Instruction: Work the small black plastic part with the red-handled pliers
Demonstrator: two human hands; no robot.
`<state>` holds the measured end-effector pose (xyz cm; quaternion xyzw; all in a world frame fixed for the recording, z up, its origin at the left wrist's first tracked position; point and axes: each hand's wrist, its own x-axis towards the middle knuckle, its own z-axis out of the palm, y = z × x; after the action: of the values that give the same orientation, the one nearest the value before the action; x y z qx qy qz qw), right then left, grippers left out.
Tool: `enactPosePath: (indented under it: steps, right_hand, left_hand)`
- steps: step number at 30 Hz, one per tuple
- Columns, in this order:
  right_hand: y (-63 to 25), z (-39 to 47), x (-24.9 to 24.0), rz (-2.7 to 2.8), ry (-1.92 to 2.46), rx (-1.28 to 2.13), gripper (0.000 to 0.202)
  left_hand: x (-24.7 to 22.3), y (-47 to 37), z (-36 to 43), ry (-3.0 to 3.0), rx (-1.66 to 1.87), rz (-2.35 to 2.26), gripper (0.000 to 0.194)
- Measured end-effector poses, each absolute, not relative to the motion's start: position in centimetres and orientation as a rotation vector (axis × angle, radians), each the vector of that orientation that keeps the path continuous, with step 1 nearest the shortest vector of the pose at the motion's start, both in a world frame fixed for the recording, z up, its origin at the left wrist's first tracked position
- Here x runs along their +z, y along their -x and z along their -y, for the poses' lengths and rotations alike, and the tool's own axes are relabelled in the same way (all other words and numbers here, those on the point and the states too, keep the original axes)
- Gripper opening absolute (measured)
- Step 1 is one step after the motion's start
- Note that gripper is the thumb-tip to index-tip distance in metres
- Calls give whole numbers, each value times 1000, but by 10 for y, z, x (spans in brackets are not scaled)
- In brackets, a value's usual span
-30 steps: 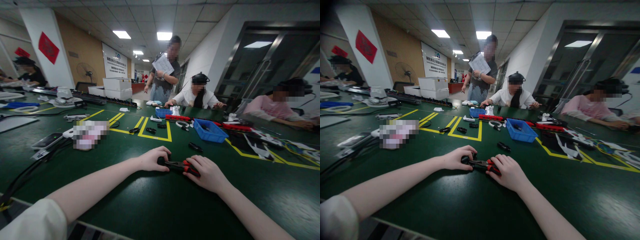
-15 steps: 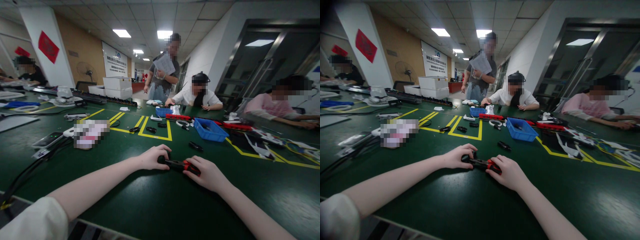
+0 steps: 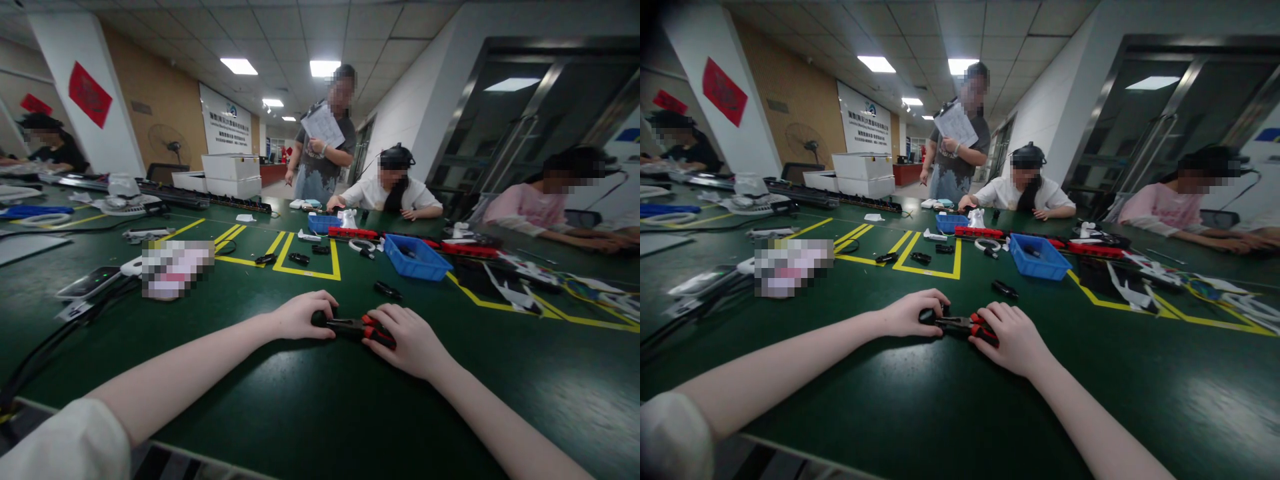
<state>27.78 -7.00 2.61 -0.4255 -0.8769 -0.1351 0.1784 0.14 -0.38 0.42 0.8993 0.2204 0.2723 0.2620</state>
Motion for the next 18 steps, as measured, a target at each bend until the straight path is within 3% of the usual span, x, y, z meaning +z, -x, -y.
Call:
enactPosePath:
  steps: [8, 18]
  right_hand:
    - [-281, 68, 24, 2455, 1111, -614, 41]
    - [-281, 68, 20, 2452, 1171, -329, 35]
  left_hand:
    - [2, -1, 3, -2404, 742, -580, 24]
    - [5, 0, 3, -2426, 753, -580, 25]
